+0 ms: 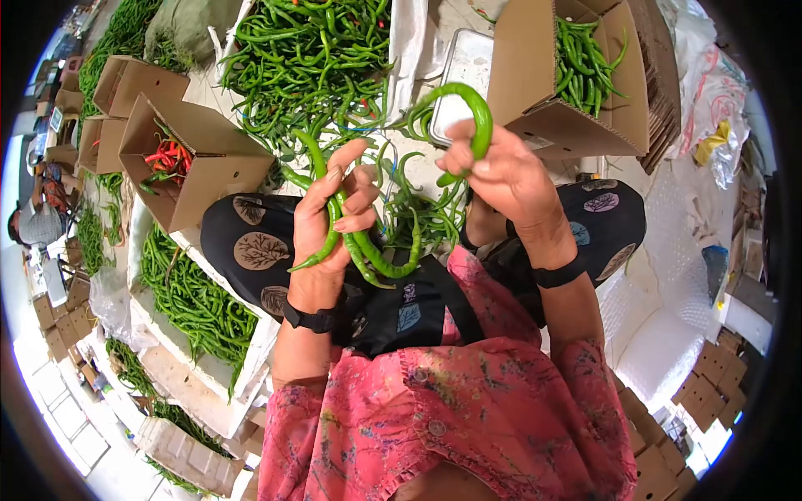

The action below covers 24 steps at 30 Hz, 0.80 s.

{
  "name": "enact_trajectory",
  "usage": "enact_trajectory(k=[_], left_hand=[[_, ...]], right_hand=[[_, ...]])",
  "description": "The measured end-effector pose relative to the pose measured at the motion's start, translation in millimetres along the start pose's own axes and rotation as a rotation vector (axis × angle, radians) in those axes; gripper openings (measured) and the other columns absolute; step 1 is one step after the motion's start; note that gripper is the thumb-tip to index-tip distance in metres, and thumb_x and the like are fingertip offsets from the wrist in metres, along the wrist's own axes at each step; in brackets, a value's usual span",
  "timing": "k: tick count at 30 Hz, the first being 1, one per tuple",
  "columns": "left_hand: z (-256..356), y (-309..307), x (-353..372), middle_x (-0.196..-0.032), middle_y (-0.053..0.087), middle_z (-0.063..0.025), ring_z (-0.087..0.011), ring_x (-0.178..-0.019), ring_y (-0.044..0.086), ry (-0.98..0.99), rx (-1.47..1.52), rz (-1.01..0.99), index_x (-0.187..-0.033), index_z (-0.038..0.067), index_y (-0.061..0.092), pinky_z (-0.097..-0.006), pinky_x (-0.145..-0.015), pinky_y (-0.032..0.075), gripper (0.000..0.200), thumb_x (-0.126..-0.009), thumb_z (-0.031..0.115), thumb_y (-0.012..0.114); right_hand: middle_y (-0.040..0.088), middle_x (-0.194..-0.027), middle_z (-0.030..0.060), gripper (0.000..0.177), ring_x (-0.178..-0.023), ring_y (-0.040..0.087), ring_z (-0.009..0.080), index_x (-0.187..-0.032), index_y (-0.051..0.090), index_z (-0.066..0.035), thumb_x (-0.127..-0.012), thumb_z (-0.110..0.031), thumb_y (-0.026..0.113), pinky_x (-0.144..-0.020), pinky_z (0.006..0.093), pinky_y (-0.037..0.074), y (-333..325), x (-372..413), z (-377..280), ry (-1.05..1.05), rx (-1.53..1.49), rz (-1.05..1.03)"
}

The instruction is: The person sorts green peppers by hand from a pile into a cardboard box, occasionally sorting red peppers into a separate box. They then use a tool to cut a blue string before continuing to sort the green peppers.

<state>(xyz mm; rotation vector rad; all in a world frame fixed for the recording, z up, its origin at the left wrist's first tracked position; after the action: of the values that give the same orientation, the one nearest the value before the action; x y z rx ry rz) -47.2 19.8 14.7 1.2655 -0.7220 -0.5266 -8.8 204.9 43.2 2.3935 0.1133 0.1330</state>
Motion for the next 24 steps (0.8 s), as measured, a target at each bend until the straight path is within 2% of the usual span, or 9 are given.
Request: enact_trajectory(k=[4,8,9,11,13,14,15,20,24], left_hand=[[10,11,-7,-0.096,0.055,-0.0122,-0.0072,-0.061,0.038,0.020,0.198,0.019,-0.134,-0.003,0.044,-0.0162,-0.043,0.034,0.040,-0.098,0.014,0.048],[17,25,-31,-0.093,0.054,-0.0101,-0.0069,-0.063,0.040,0.069,0.257,-0.017,-0.125,-0.004,0.047,-0.0173,-0.047,0.037,0.030,-0.098,0.008,0.047],[18,24,-36,-0.093,0.054,-0.0098,-0.0065,-0.063,0.039,0.094,0.257,0.004,-0.124,-0.004,0.048,-0.0170,-0.047,0.037,0.029,-0.097,0.007,0.048],[15,24,-41,-0.099,0.055,-0.0119,-0.0105,-0.072,0.048,0.065,0.261,-0.146,-0.128,-0.002,0.046,-0.0207,-0.057,0.045,0.034,-0.096,0.009,0.052],[13,21,-39,-0.111,0.056,-0.0161,-0.0204,-0.092,0.057,0.193,-0.017,0.065,-0.134,0.001,0.043,-0.0291,-0.076,0.052,0.043,-0.095,0.015,0.055],[16,17,-37,-0.133,0.050,-0.0189,-0.0305,-0.122,0.049,0.179,-0.158,-0.036,-0.142,0.003,0.038,-0.0421,-0.095,0.047,0.050,-0.097,0.020,0.054],[19,21,-35,-0.145,0.039,-0.0217,-0.0353,-0.136,0.036,0.199,-0.282,0.012,-0.144,0.006,0.034,-0.0461,-0.102,0.043,0.056,-0.096,0.025,0.055],[17,19,-26,-0.149,0.034,-0.0204,-0.0321,-0.133,0.040,0.133,-0.408,-0.049,-0.147,0.008,0.031,-0.0449,-0.105,0.042,0.066,-0.092,0.028,0.062],[8,20,-25,-0.150,0.033,-0.0175,-0.0314,-0.131,0.043,0.100,-0.420,-0.052,-0.149,0.010,0.027,-0.0448,-0.105,0.040,0.069,-0.091,0.020,0.063]], right_hand=[[0.058,-0.099,0.0064,0.024,-0.096,0.054,0.0154,-0.102,0.061,0.003,-0.081,-0.009,0.056,-0.092,0.0303,0.041,-8,15,18,0.149,0.294,0.002],[0.061,-0.121,0.0114,0.041,-0.115,0.054,0.0175,-0.121,0.061,-0.001,-0.083,-0.017,0.067,-0.101,0.0336,0.040,38,13,35,0.060,0.755,-0.387],[0.063,-0.116,0.0125,0.040,-0.112,0.057,0.0172,-0.119,0.062,-0.001,-0.084,-0.017,0.069,-0.098,0.0325,0.042,40,20,47,0.134,0.794,-0.385],[0.066,-0.110,0.0105,0.038,-0.106,0.061,0.0168,-0.118,0.061,0.000,-0.085,-0.019,0.068,-0.097,0.0306,0.044,53,22,62,0.248,0.655,-0.321],[0.067,-0.106,0.0098,0.035,-0.103,0.062,0.0171,-0.116,0.061,0.001,-0.087,-0.019,0.067,-0.095,0.0302,0.045,52,22,56,0.375,0.570,-0.264],[0.067,-0.102,0.0092,0.033,-0.099,0.063,0.0175,-0.114,0.061,0.002,-0.089,-0.019,0.065,-0.093,0.0298,0.045,49,24,58,0.503,0.482,-0.214],[0.067,-0.102,0.0092,0.033,-0.099,0.063,0.0175,-0.114,0.061,0.002,-0.089,-0.019,0.065,-0.093,0.0298,0.045,42,27,60,0.505,0.480,-0.224],[0.063,-0.096,0.0095,0.029,-0.087,0.059,0.0155,-0.111,0.059,0.002,-0.091,-0.018,0.061,-0.083,0.0284,0.046,-22,37,50,0.144,-0.032,0.028],[0.062,-0.096,0.0092,0.027,-0.085,0.058,0.0165,-0.110,0.057,0.002,-0.090,-0.016,0.060,-0.084,0.0298,0.046,-31,37,44,0.109,-0.072,0.117]])
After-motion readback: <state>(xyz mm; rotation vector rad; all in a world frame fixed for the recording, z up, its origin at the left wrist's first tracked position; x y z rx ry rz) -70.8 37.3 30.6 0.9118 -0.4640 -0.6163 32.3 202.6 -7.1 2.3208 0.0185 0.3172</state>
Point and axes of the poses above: each hand's wrist, its own x-axis away from the middle knuckle, its own y-axis out of the palm, z = x × y, the point moved 7 cm from there along -x, towards the middle knuckle
